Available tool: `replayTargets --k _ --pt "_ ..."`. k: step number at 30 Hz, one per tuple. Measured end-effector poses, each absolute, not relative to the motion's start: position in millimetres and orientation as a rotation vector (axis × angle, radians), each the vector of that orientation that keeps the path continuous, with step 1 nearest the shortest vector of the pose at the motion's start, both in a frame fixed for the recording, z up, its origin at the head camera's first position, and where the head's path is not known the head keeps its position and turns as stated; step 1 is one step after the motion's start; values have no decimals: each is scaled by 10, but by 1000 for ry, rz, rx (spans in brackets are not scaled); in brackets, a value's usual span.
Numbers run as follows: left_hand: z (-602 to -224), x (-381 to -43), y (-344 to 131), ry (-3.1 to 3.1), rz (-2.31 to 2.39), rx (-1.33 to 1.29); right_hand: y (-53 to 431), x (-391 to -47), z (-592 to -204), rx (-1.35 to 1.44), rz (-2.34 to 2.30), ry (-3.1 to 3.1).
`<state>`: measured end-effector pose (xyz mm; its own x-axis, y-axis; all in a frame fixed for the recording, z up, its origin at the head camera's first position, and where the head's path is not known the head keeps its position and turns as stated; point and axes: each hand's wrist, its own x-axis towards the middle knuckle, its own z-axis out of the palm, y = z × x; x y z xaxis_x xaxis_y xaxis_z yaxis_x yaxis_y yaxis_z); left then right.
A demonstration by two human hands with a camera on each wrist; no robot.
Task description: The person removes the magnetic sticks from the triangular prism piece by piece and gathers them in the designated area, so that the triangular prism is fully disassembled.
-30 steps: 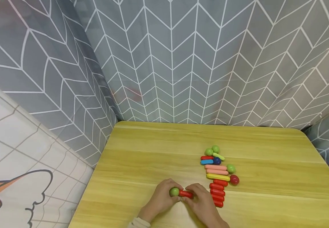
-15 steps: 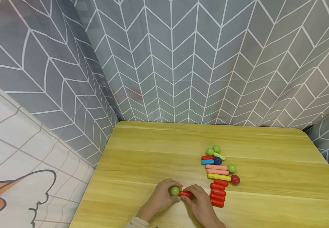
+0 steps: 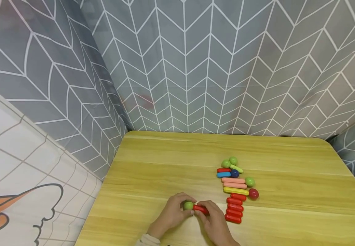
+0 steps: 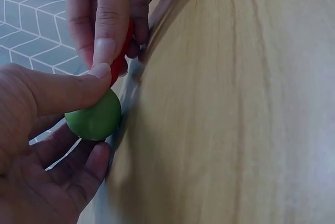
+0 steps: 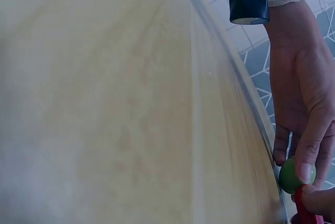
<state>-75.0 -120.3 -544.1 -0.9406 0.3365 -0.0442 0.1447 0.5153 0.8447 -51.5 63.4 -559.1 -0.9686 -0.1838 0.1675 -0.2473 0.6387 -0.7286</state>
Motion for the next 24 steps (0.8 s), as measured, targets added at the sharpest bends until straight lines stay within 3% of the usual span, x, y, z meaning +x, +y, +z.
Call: replayTargets --k 24 --pt "-5476 -732 -1192 2547 1404 400 609 -528 -5645 467 1395 -2664"
